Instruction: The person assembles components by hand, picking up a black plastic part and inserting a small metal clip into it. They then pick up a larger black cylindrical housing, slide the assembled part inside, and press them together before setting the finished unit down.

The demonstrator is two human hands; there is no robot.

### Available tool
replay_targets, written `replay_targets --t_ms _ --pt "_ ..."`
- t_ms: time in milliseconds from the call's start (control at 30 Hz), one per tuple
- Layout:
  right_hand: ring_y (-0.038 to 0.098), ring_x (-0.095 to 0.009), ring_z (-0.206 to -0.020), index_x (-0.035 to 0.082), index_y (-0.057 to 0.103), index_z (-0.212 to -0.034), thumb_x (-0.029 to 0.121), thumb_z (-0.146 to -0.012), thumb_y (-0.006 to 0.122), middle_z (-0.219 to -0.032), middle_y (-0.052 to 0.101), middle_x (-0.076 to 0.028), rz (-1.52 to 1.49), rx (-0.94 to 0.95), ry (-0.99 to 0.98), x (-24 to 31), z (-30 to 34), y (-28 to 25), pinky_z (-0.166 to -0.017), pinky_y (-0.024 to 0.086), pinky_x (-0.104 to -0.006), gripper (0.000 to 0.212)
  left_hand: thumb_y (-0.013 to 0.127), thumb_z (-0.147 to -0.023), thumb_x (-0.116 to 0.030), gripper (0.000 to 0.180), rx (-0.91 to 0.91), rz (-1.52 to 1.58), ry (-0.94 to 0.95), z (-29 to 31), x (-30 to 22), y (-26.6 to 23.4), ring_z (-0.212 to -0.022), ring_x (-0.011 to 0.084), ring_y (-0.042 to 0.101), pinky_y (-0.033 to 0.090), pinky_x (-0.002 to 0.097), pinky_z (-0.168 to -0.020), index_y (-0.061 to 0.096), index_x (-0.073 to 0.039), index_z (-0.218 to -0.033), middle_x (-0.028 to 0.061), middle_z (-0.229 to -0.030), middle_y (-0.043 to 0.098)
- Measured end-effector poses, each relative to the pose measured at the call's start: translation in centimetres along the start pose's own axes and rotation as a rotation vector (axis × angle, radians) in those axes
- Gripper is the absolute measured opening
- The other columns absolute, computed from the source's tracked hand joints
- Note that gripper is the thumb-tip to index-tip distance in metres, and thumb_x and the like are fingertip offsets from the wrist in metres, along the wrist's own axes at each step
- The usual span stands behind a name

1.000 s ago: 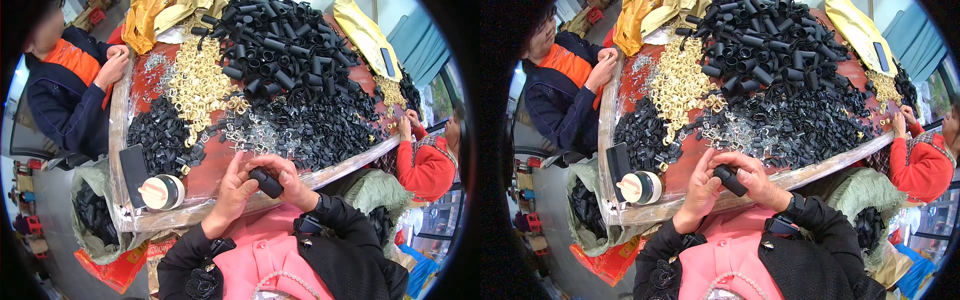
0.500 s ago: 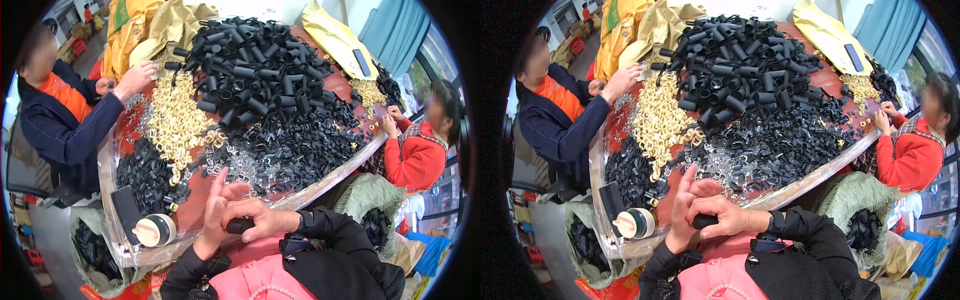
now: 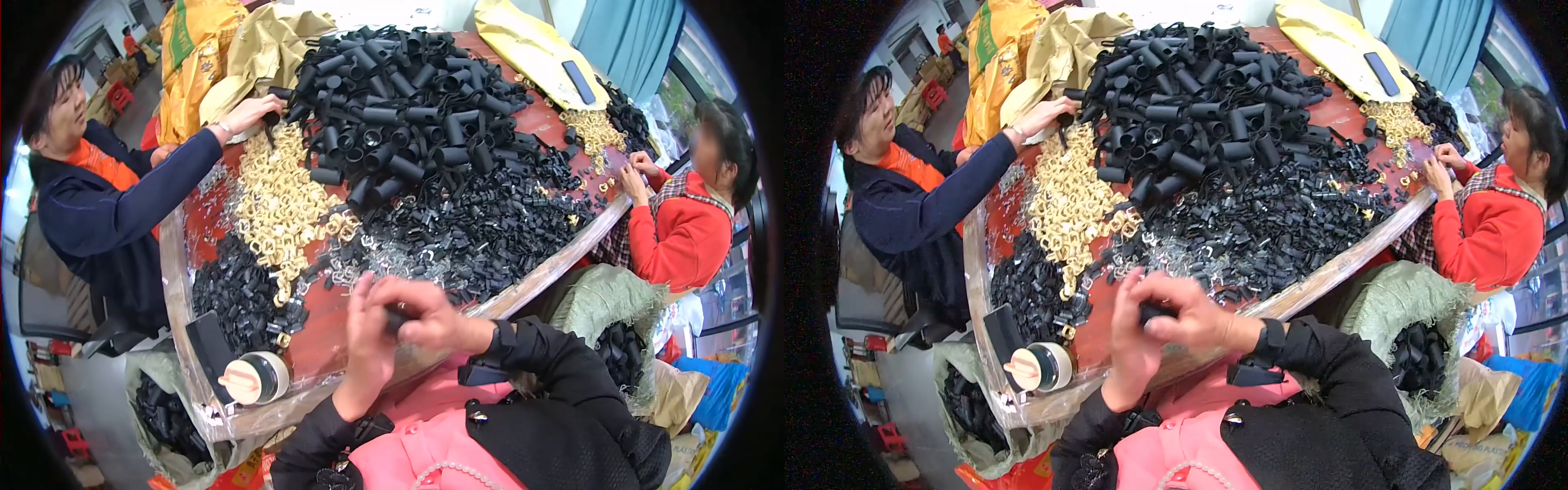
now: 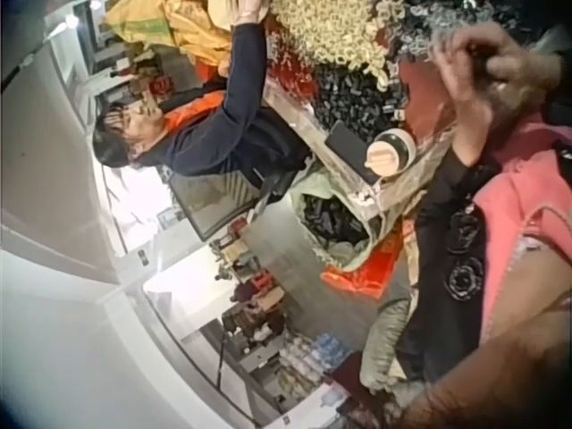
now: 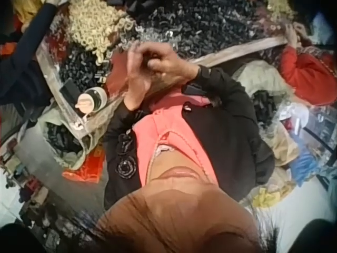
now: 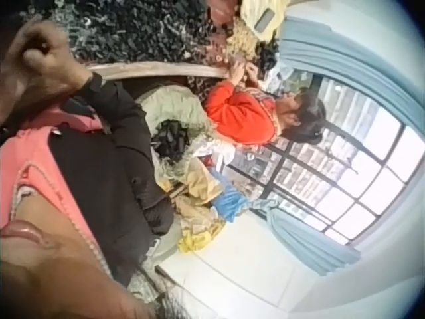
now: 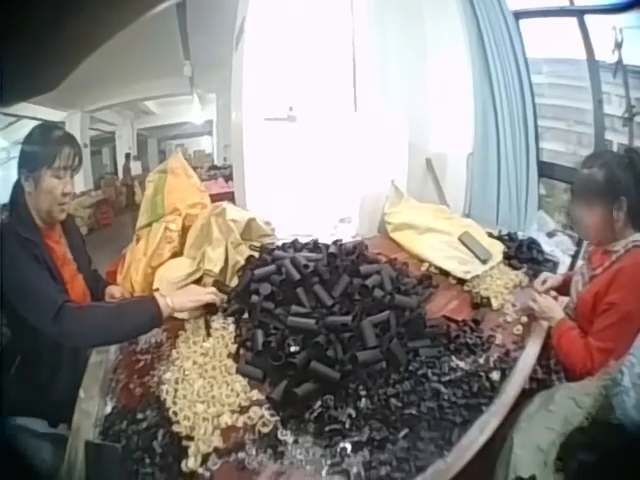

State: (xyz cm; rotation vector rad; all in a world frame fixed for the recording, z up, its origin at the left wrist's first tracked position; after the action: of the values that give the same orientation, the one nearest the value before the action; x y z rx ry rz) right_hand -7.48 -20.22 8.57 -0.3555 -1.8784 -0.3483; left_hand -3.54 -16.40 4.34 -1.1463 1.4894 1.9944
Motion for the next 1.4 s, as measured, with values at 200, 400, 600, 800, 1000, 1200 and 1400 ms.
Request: replay_targets --t_ms 200,400,600,800,1000,1200,1400 --pt "0.052 -0.026 -0.088 -0.002 0.044 -0.110 0.035 -0.067 0.064 -0.097 0.052 -0.016 0.518 -0.054 -0.359 3.3 1.6 -1.7 -0.079 0.039 -0.0345 0.061 0.053 -0.079 -0.007 0.032 0.021 0.014 -0.161 1.5 1.7 0.2 -0.082 0.0081 0.052 0.042 0.0208 -0.072 0.047 0.003 -0.109 0.0061 -0.094 0.056" --pt "0.050 -0.030 -0.093 -0.003 0.032 -0.120 0.031 -0.064 0.068 -0.105 0.048 -0.019 0.601 -0.112 -0.149 2.3 4.6 -1.8 -0.083 0.038 -0.0359 0.075 0.057 -0.077 -0.010 0.023 0.115 -0.214 -0.148 1.9 2.1 1.1 -0.073 0.0072 0.054 0.043 0.0203 -0.066 0.054 0.003 -0.096 0.0034 -0.085 0.058" --pt "0.050 -0.028 -0.095 -0.002 0.023 -0.126 0.024 -0.066 0.069 -0.107 0.048 -0.017 0.541 -0.143 0.145 1.5 9.6 -3.0 -0.085 0.038 -0.0331 0.080 0.059 -0.074 -0.008 0.022 0.224 -0.208 -0.289 3.0 6.0 3.3 -0.070 0.0073 0.053 0.044 0.0208 -0.060 0.055 0.002 -0.093 0.0030 -0.084 0.058" --pt "0.048 -0.027 -0.101 -0.002 0.018 -0.128 0.016 -0.069 0.066 -0.109 0.046 -0.019 0.493 -0.218 0.104 3.1 12.1 -3.4 -0.087 0.036 -0.0322 0.078 0.058 -0.073 -0.004 0.021 0.314 -0.514 -0.190 4.0 5.4 6.4 -0.071 0.0080 0.053 0.044 0.0215 -0.063 0.055 0.002 -0.093 0.0027 -0.081 0.056" --pt "0.048 -0.024 -0.099 0.003 0.013 -0.131 0.013 -0.070 0.065 -0.106 0.047 -0.016 0.358 -0.173 0.161 1.9 12.6 -3.6 -0.087 0.036 -0.0315 0.080 0.064 -0.070 -0.007 0.030 0.405 -0.618 0.020 3.9 4.8 7.6 -0.076 0.0096 0.055 0.044 0.0228 -0.070 0.056 0.003 -0.097 0.0042 -0.083 0.060" --pt "0.049 -0.018 -0.095 0.005 0.010 -0.133 0.011 -0.072 0.063 -0.101 0.049 -0.009 0.402 -0.094 0.158 0.7 11.2 -2.5 -0.085 0.036 -0.0295 0.080 0.062 -0.071 -0.005 0.026 0.344 -0.607 -0.019 3.8 4.4 5.4 -0.077 0.0089 0.054 0.043 0.0221 -0.070 0.056 0.002 -0.096 0.0040 -0.085 0.058" --pt "0.047 -0.019 -0.097 0.005 0.011 -0.133 0.014 -0.074 0.063 -0.103 0.048 -0.010 0.306 -0.040 0.288 -1.6 10.2 -1.9 -0.087 0.035 -0.0294 0.079 0.063 -0.073 -0.010 0.026 0.267 -0.651 -0.071 3.1 4.4 2.7 -0.075 0.0089 0.055 0.045 0.0228 -0.068 0.056 0.002 -0.095 0.0046 -0.083 0.061"
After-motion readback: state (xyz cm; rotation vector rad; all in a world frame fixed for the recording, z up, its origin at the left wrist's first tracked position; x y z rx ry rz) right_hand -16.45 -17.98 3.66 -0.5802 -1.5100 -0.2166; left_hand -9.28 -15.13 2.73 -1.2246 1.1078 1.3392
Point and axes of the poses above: each hand's wrist, its own z-axis away from the middle knuckle, its own y-axis out of the palm, x = y × z, the point moved 9 cm from there along -z, towards the middle knuckle
